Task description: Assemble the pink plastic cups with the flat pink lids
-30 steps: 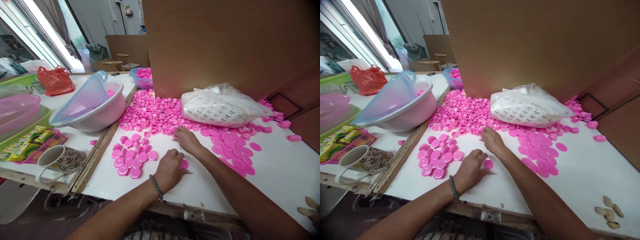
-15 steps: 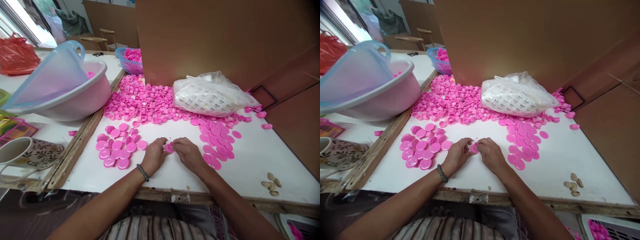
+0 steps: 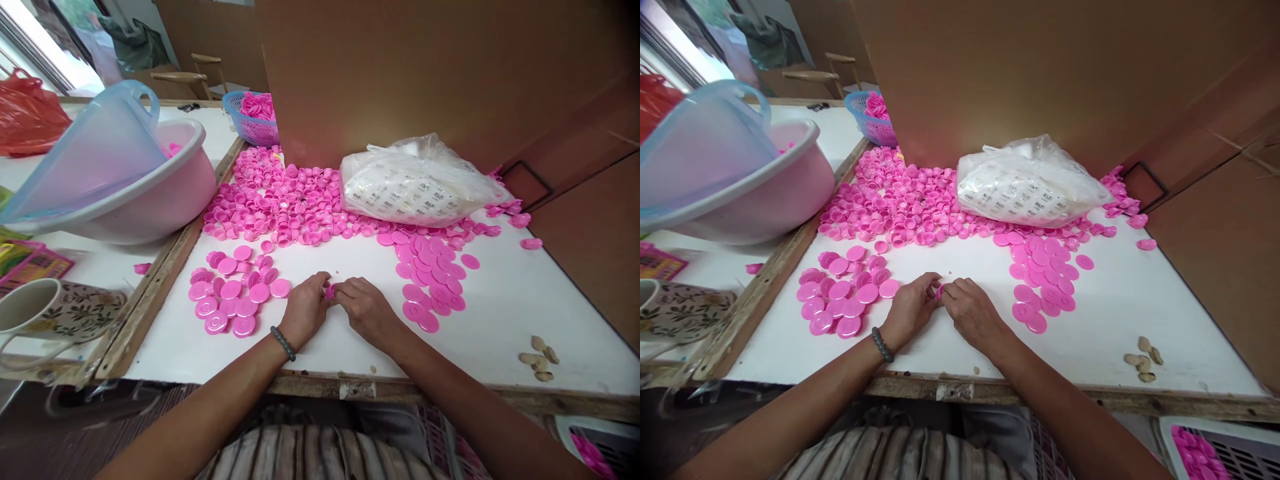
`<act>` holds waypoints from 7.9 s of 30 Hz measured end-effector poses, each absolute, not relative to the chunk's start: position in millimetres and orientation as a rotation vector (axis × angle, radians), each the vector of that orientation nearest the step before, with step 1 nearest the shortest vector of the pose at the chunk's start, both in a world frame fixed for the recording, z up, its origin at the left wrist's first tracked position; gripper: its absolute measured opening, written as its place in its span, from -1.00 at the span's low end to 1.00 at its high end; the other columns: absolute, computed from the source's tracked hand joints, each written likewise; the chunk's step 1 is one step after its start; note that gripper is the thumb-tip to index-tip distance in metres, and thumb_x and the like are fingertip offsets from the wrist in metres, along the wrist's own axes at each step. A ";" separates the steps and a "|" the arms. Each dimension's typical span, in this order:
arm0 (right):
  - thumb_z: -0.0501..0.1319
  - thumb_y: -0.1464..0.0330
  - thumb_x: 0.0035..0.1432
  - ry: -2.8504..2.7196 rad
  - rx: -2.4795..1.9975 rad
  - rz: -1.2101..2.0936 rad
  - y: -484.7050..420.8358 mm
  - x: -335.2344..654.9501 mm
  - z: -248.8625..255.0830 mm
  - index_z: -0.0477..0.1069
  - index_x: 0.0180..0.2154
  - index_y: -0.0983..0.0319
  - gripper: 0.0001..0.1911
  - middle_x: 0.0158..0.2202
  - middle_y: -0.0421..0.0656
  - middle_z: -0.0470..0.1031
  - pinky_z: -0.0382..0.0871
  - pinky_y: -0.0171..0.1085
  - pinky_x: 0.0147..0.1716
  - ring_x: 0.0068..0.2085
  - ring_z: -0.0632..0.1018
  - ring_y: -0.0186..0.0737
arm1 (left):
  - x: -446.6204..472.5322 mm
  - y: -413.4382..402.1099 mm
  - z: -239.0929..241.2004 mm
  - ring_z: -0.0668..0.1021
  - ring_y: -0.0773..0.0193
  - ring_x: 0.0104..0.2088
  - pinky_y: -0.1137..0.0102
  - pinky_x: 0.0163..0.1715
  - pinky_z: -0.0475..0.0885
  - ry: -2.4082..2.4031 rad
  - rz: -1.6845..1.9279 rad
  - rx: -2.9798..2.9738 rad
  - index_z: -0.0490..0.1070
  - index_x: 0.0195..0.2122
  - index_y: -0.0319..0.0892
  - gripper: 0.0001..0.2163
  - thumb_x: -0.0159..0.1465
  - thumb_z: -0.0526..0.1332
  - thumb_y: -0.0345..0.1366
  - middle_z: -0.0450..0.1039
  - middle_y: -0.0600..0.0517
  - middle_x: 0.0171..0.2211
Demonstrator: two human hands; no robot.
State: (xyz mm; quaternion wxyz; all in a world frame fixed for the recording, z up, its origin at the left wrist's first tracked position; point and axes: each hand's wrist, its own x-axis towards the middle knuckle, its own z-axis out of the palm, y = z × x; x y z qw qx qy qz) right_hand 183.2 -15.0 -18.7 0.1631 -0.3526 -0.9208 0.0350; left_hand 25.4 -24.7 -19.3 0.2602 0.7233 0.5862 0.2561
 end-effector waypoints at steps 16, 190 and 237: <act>0.07 0.42 0.14 -2.090 -1.195 0.864 -9.3 186.5 -13.3 0.41 -0.46 0.23 -0.81 -0.42 -0.18 0.48 0.27 -0.29 -0.33 -0.32 0.44 -0.25 | 15.0 -22.5 -12.0 0.46 0.29 -0.33 0.41 -0.33 0.36 1.434 0.712 1.925 0.37 -0.20 -0.14 -0.79 0.11 0.22 -0.32 0.44 0.03 -0.33; 0.12 0.20 0.16 -2.488 -1.216 0.496 7.3 155.0 -8.5 0.47 -0.40 0.20 -0.74 -0.35 -0.15 0.42 0.11 -0.26 -0.33 -0.23 0.28 -0.21 | -11.2 8.5 -0.5 0.50 0.26 -0.65 0.41 -0.60 0.43 1.582 0.500 1.227 0.23 -0.50 -0.18 -0.81 0.04 0.27 -0.28 0.41 0.08 -0.70; 0.08 0.39 0.17 -2.266 -1.666 0.148 98.0 179.6 -9.8 0.36 -0.32 0.29 -0.88 -0.29 -0.02 0.42 0.21 -0.24 -0.35 -0.26 0.39 -0.13 | -16.5 -23.7 7.4 0.36 0.08 -0.24 0.21 -0.27 0.22 1.880 0.462 2.353 0.39 -0.35 -0.20 -0.88 0.22 0.09 -0.33 0.44 -0.08 -0.35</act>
